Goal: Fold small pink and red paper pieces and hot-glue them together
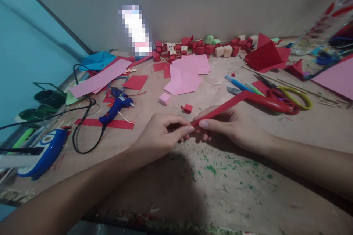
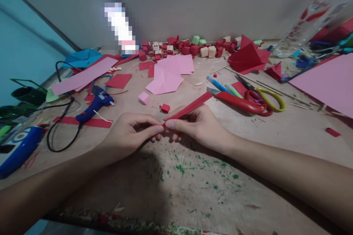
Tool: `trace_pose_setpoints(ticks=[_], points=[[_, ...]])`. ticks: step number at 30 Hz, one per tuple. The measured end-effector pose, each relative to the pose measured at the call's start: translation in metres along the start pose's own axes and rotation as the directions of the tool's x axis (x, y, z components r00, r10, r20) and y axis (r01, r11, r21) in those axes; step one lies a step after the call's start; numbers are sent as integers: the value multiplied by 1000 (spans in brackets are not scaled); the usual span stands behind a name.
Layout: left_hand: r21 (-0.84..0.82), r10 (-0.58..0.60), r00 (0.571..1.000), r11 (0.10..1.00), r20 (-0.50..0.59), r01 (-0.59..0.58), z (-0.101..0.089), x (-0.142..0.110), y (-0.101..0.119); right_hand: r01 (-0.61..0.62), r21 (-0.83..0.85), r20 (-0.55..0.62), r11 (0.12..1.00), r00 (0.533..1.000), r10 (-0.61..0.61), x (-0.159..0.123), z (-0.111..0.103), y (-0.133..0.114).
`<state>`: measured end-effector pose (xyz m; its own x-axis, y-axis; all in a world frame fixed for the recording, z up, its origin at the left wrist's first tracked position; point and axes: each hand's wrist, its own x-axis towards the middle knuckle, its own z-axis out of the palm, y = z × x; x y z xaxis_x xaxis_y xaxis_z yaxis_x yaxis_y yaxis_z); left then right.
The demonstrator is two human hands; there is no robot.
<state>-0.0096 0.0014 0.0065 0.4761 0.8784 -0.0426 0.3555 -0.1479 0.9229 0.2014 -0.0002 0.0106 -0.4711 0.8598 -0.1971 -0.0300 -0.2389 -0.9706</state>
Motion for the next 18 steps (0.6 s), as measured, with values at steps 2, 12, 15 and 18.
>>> trace_pose_setpoints(ticks=[2,12,15,18], points=[[87,35,999,996,4,-35,-1,-1,2,-4,9,2,1000,1000,4,0,-1,0],[41,48,999,998,2,-48,1,-4,2,26,23,26,999,999,-26,0,-4,3],[50,43,999,998,11,-44,2,-4,4,40,18,29,999,999,-41,2,-3,3],[0,48,998,999,41,-48,4,-4,3,50,16,36,999,998,-50,2,-2,4]])
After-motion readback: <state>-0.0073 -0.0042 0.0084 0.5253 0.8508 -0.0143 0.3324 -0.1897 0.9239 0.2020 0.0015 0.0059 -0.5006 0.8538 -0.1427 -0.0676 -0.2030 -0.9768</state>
